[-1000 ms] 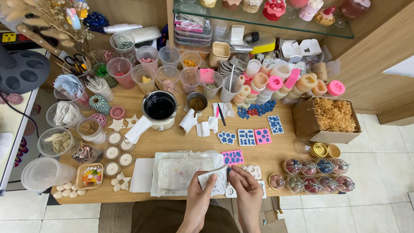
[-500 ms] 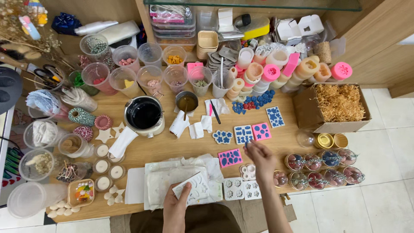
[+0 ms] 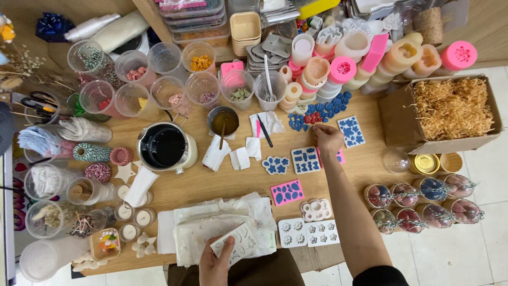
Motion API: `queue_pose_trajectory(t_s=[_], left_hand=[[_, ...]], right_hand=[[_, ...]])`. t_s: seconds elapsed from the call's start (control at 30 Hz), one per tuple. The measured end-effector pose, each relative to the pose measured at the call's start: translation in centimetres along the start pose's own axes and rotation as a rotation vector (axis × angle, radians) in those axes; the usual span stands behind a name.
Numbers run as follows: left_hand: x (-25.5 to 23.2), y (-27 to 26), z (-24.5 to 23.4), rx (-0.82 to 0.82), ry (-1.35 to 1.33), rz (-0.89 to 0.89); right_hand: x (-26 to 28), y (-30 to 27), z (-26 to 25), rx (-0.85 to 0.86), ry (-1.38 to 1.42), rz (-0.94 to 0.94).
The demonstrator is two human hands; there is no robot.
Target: The person organizes various wax shapes and embeds into silicone molds by hand, placing small blue and pink wax items into the cavities.
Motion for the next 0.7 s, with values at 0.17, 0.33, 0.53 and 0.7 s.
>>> queue_pose_trajectory(t_s=[0.17,0.33,0.53,0.7], left_hand=[[-0.2,0.2,0.1,-0.032,-0.003,-0.075],[-1.0,-0.2,0.8,-0.016,-0.042,-0.132],[-1.5,-0.6,1.3,0.003,-0.058,-0.146],[-2.7,-1.3,1.8,-0.018,-0.048,-0.172]], right_hand=[[0.0,0.2,0.9,0.025,0.045,0.015],[1.0,-0.5,0.8,-0.021,0.093,0.05],[1.0,-0.3,0.9,-0.024,0.156,0.042],[0.7,0.0,0.8,0.03,0.282,0.115]])
Point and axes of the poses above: each hand's wrist, its own y-axis towards the middle knuckle, its own z-axis out of the palm, x = y × z, the point moved 4 cm from there along y, towards the middle knuckle, and after that the axes turned 3 degrees about z, right-handed, at the moved point
